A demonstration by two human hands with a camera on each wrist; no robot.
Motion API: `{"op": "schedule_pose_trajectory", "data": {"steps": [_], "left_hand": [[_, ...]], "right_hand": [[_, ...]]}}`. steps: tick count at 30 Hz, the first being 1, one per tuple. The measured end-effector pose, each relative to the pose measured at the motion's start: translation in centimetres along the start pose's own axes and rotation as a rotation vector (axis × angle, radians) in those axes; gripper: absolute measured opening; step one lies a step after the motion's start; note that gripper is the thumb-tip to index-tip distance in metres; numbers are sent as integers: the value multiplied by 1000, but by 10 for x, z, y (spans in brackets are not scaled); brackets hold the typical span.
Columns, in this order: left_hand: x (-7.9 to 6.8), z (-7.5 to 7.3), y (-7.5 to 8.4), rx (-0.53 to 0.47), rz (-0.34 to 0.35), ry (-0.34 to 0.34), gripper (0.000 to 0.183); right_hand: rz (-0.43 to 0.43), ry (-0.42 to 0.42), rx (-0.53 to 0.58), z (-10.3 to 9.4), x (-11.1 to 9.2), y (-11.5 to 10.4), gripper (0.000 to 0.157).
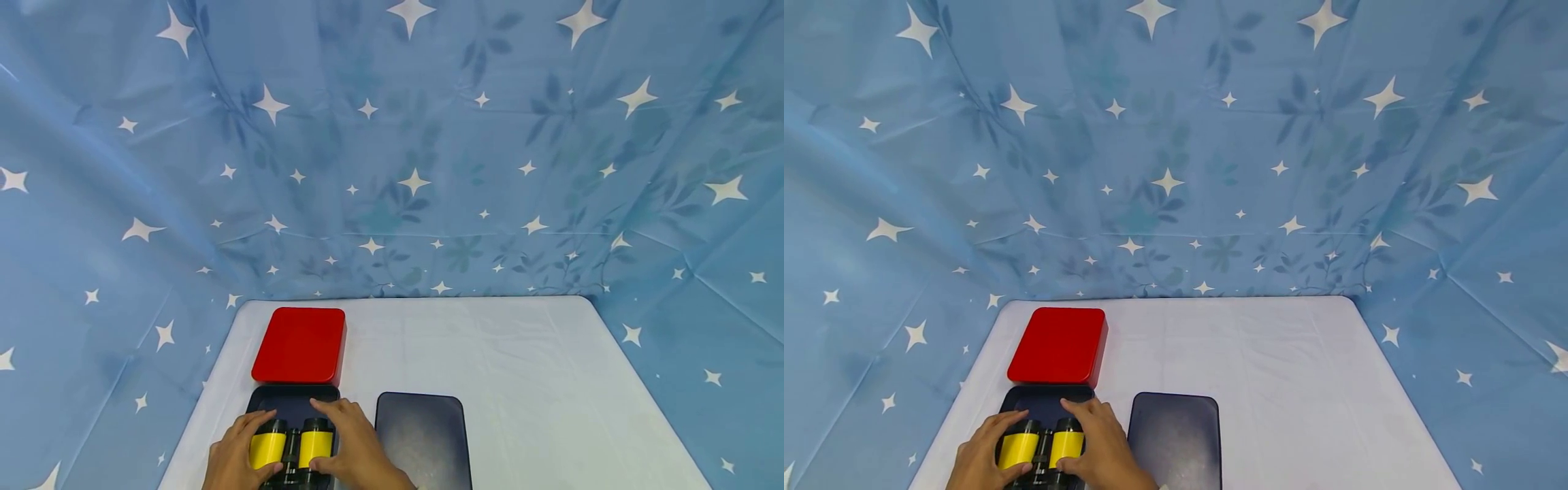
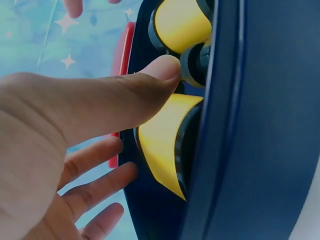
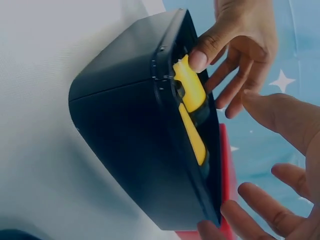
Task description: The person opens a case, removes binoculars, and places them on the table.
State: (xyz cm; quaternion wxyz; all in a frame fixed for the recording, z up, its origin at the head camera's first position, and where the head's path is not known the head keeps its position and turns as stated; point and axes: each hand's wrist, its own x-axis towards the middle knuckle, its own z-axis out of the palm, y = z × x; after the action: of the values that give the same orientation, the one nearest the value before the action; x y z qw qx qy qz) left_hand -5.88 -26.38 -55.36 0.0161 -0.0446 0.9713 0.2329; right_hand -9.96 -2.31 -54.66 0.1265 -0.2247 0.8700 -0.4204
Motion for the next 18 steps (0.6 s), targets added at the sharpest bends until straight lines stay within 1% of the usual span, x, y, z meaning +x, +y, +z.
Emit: {"op": "schedule_pose_trajectory", "data": {"steps": [4, 8, 14, 18], "left_hand": [[-1, 1, -6, 17, 15, 12, 91], [0, 5, -11, 35, 26, 15, 89], [2, 6, -14, 38, 17, -8, 86], [2, 5, -13, 21, 17, -21, 85]], "right_hand": [[5, -44, -26, 8, 6, 1, 92], [-8, -66, -67, 16, 11, 3, 89], [-33, -78, -167, 22, 15, 3, 81], [-39, -69, -193, 24, 17, 4, 76]]}}
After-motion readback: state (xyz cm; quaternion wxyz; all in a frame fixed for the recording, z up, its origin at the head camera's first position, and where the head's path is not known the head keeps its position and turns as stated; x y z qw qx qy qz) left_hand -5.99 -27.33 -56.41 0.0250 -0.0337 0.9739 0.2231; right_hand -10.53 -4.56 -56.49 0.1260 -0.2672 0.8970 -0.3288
